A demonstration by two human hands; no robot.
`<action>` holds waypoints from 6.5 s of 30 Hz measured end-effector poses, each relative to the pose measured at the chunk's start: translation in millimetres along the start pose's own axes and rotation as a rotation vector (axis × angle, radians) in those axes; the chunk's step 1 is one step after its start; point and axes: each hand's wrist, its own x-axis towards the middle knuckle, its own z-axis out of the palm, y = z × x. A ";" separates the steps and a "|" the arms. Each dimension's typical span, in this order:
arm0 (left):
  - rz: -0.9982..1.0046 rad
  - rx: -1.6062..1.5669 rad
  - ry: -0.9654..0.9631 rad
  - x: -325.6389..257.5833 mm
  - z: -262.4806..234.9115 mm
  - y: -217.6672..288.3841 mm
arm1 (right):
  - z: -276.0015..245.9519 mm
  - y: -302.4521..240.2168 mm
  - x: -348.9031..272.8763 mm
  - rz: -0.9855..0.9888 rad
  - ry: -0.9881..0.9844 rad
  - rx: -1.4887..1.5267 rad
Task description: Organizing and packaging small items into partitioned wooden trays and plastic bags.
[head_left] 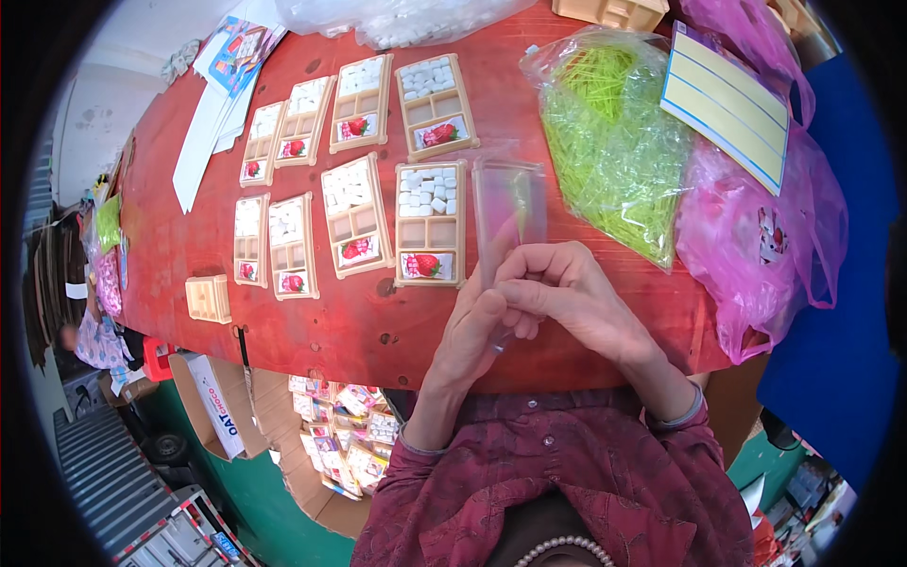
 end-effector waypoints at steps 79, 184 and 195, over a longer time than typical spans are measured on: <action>0.202 -0.222 0.238 -25.5 -33.0 21.0 | 23.9 -81.5 -3.6 0.059 0.117 -0.302; 0.182 -0.074 0.352 -27.8 -30.5 10.7 | 55.4 -29.4 63.3 0.181 -0.217 -0.310; 0.219 -0.125 0.215 -27.9 -45.8 5.9 | 51.3 -18.8 71.7 0.222 -0.284 -0.201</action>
